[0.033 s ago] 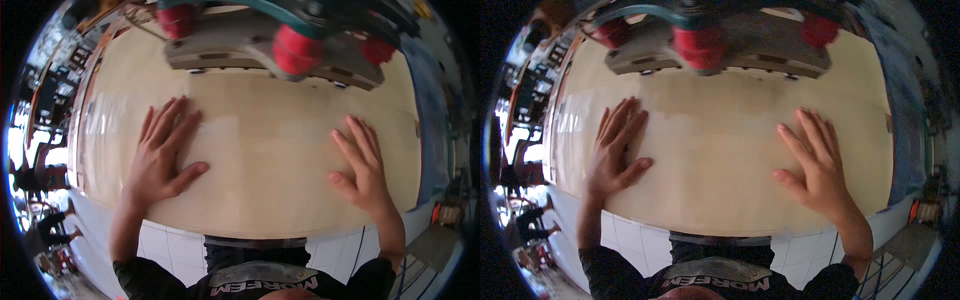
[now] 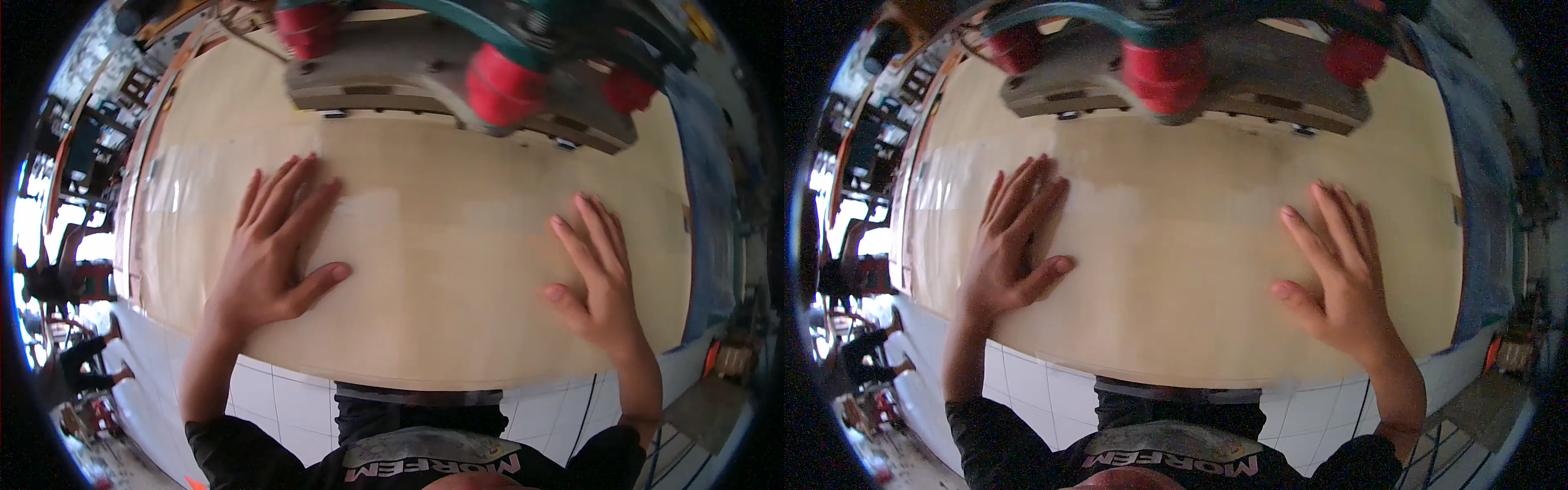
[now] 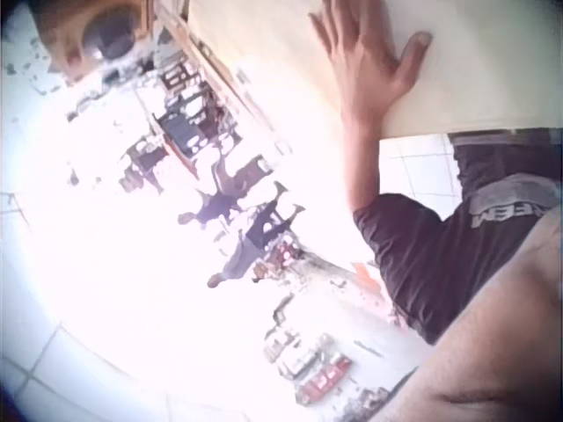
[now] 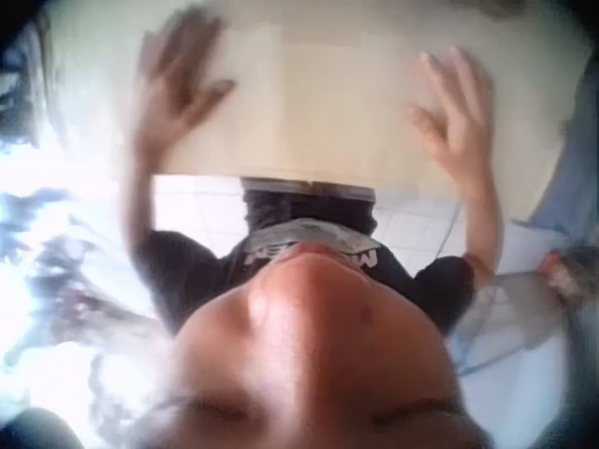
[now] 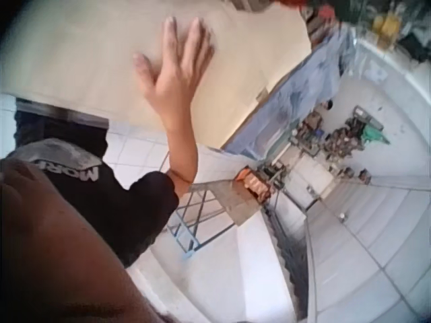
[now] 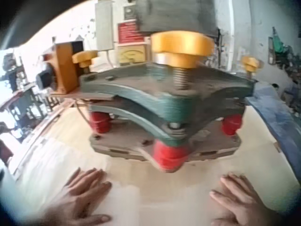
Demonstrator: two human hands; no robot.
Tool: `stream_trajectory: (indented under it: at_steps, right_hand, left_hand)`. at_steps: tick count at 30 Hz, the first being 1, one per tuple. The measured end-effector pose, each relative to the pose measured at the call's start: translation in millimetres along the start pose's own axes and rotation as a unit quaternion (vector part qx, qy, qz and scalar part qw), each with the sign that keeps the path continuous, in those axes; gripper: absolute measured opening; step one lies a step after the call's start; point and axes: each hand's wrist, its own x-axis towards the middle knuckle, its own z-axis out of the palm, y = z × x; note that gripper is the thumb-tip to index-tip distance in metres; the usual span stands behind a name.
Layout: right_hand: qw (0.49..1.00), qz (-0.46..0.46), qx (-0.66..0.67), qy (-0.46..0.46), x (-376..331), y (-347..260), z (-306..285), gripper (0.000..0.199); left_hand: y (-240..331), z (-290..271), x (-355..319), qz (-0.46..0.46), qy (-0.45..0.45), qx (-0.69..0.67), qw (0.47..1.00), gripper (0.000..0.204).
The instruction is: The person unfolds plastic sheeting, spreads it across the work surface, and smooths it flat by hand.
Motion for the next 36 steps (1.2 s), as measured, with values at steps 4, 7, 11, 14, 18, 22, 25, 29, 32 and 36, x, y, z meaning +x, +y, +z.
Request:
stream_trajectory:
  at_steps: [4, 7, 11, 14, 18, 22, 25, 29, 32, 36]
  right_hand:
    - [1.0, 0.015, -0.013, -0.019, 0.5, -2.2, -3.2, 0.067]
    - [1.0, 0.019, -0.004, -0.024, 2.5, -3.8, -3.0, 0.068]
    - [0.999, 0.026, -0.004, -0.035, 5.1, -6.0, -2.9, 0.068]
    - [0.999, 0.023, -0.007, -0.038, 6.0, -5.5, -3.2, 0.069]
    - [0.999, 0.017, -0.007, -0.037, 6.3, -5.5, -4.0, 0.071]
    - [0.999, 0.02, -0.009, -0.033, 5.8, -7.1, -2.2, 0.072]
    - [0.999, 0.023, -0.011, -0.035, 6.1, -7.2, -1.0, 0.073]
    - [0.999, 0.03, -0.005, -0.034, 5.8, -8.9, -3.3, 0.074]
    - [0.999, 0.032, -0.002, -0.037, 6.0, -9.1, -2.1, 0.074]
    - [0.999, 0.031, -0.002, -0.035, 5.8, -8.8, -4.5, 0.075]
  left_hand:
    - [-5.5, 2.8, 1.4, 0.008, 0.004, -0.015, 1.0, 0.079]
    - [-7.8, 2.6, -1.5, 0.009, -0.002, -0.017, 1.0, 0.081]
    - [-9.8, 2.7, -3.3, 0.014, 0.003, -0.016, 1.0, 0.081]
    - [-11.1, 3.6, -3.2, 0.016, 0.006, -0.02, 1.0, 0.081]
    - [-10.5, 2.7, -2.7, 0.012, 0.008, -0.021, 1.0, 0.081]
    - [-11.5, 4.1, -2.8, 0.014, 0.008, -0.023, 1.0, 0.08]
    - [-10.6, 4.1, -3.6, 0.011, 0.006, -0.022, 1.0, 0.08]
    - [-10.3, 4.2, -2.7, 0.014, 0.009, -0.02, 1.0, 0.08]
    - [-12.2, 6.0, -3.5, 0.017, 0.009, -0.016, 1.0, 0.079]
    - [-11.6, 3.9, -3.0, 0.017, 0.014, -0.021, 1.0, 0.079]
